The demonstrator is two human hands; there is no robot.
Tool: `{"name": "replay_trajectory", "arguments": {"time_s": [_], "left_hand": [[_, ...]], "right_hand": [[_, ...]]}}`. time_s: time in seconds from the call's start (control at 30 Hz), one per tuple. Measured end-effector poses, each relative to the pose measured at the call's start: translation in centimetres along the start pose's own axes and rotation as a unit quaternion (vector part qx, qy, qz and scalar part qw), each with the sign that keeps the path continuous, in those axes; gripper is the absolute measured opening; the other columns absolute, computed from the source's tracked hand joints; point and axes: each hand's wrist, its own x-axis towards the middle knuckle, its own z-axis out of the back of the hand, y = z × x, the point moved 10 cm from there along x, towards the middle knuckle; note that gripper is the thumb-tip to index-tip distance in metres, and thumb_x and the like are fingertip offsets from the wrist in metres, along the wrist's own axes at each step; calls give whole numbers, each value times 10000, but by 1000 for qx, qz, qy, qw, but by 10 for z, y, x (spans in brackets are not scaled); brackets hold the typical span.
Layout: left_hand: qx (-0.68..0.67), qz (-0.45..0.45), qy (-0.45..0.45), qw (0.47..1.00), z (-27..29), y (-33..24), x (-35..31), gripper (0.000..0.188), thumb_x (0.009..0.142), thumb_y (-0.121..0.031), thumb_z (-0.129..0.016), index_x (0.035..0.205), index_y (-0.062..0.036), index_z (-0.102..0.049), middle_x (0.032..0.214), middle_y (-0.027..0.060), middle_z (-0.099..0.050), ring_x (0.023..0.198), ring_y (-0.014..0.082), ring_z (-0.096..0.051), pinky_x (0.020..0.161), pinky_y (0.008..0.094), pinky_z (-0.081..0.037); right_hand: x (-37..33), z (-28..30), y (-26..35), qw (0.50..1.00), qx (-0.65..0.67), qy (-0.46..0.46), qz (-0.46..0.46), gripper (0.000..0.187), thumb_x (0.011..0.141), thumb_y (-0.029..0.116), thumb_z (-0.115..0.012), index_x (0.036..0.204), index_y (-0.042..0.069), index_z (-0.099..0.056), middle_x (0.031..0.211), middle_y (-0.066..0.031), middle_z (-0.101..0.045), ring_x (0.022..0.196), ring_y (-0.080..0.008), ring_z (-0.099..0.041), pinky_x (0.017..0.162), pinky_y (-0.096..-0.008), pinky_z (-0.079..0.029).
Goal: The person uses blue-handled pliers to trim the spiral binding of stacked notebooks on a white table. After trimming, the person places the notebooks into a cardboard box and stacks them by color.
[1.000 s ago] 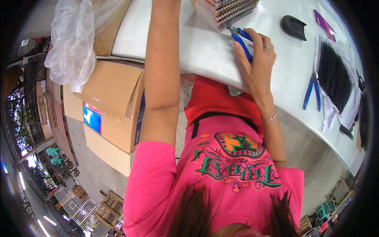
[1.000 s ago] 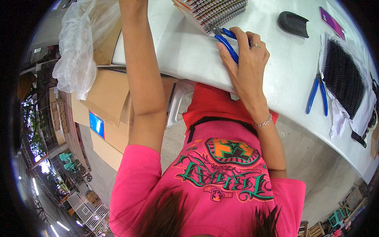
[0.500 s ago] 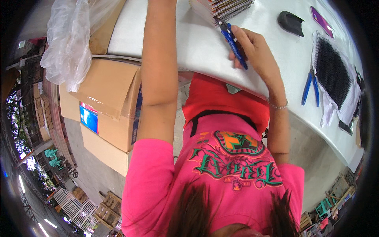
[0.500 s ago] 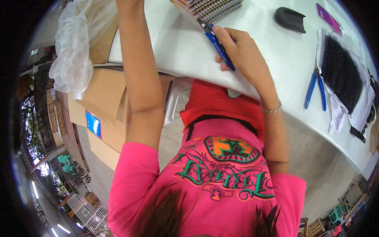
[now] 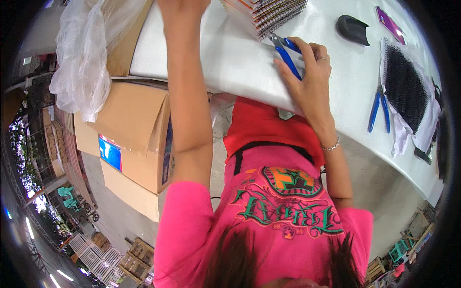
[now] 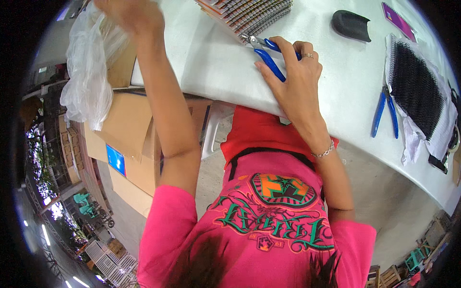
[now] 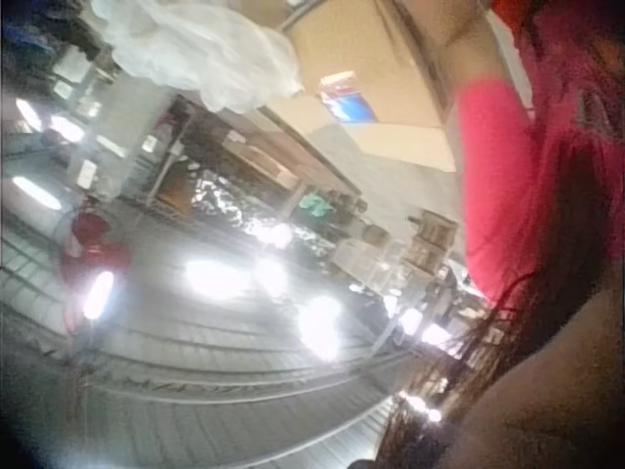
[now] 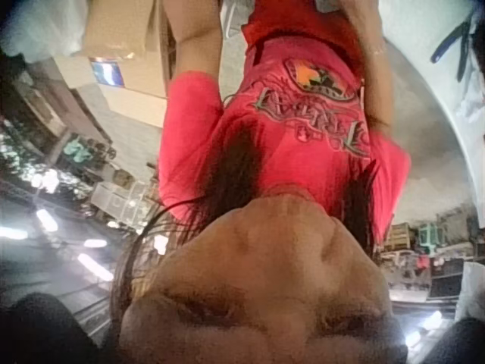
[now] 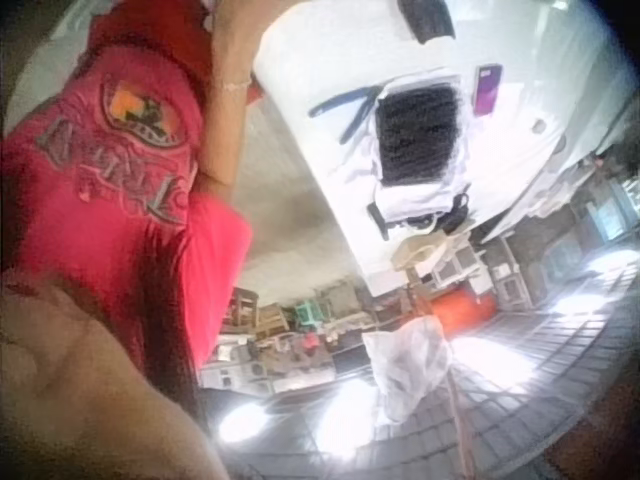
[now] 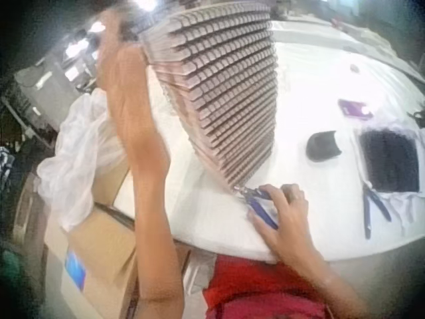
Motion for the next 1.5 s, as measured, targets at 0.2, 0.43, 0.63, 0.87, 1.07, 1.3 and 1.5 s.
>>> {"name": "replay_trajectory", "arguments": {"time_s": [0.2, 0.43, 0.63, 0.87, 1.07, 1.3, 1.5], "left_hand": [[94, 281, 142, 944, 51, 35, -117, 925, 851, -193, -739, 1547, -50, -146, 1492, 221, -336, 1386, 324, -350, 1138, 448, -290], [137, 300, 216, 919, 24, 43, -150, 1091, 682, -227, -893, 1526, -53, -223, 1498, 230, -346, 1418, 346, -323, 1143, 486, -299], [133, 314, 221, 914, 35, 54, -155, 1079, 675, -202, -901, 1517, -47, -245, 1505, 228, -334, 1403, 344, -352, 1144, 487, -305], [139, 303, 216, 918, 33, 50, -156, 1039, 716, -214, -876, 1521, -42, -243, 1505, 211, -337, 1390, 338, -371, 1145, 479, -312], [64, 336, 173, 924, 39, 58, -159, 904, 809, -206, -801, 1510, -6, -266, 1500, 220, -353, 1383, 328, -384, 1131, 464, -342], [42, 319, 170, 931, 39, 56, -157, 791, 892, -206, -717, 1505, 17, -270, 1476, 246, -389, 1365, 318, -410, 1108, 447, -371], [63, 321, 164, 931, 42, 57, -157, 755, 919, -241, -680, 1506, 11, -278, 1459, 246, -414, 1341, 305, -435, 1102, 417, -365]], "right_hand": [[2, 2, 5, 1000, 17, 12, 1, 440, 819, 300, -752, 1213, 157, -618, 1045, -146, -539, 968, -302, -517, 841, -421, -385], [3, 1, 3, 1000, 9, 1, 10, 445, 793, 286, -774, 1193, 154, -631, 1028, -125, -540, 939, -289, -522, 823, -418, -390], [7, 0, 5, 999, 40, 1, 11, 422, 808, 285, -767, 1189, 157, -638, 997, -107, -547, 936, -268, -513, 818, -409, -381], [5, -2, 2, 999, 37, 11, 4, 439, 805, 300, -771, 1199, 162, -636, 1013, -109, -540, 949, -262, -503, 837, -406, -368], [5, -2, 2, 999, 44, 16, 3, 450, 800, 296, -776, 1206, 164, -635, 1026, -114, -540, 970, -258, -505, 857, -406, -370], [8, -5, 5, 998, 54, 18, 8, 451, 797, 295, -778, 1206, 168, -636, 1027, -118, -545, 955, -259, -512, 862, -407, -371], [9, -6, 4, 998, 61, 16, 0, 451, 795, 298, -778, 1204, 168, -638, 1019, -119, -547, 931, -262, -519, 861, -405, -369]]}}
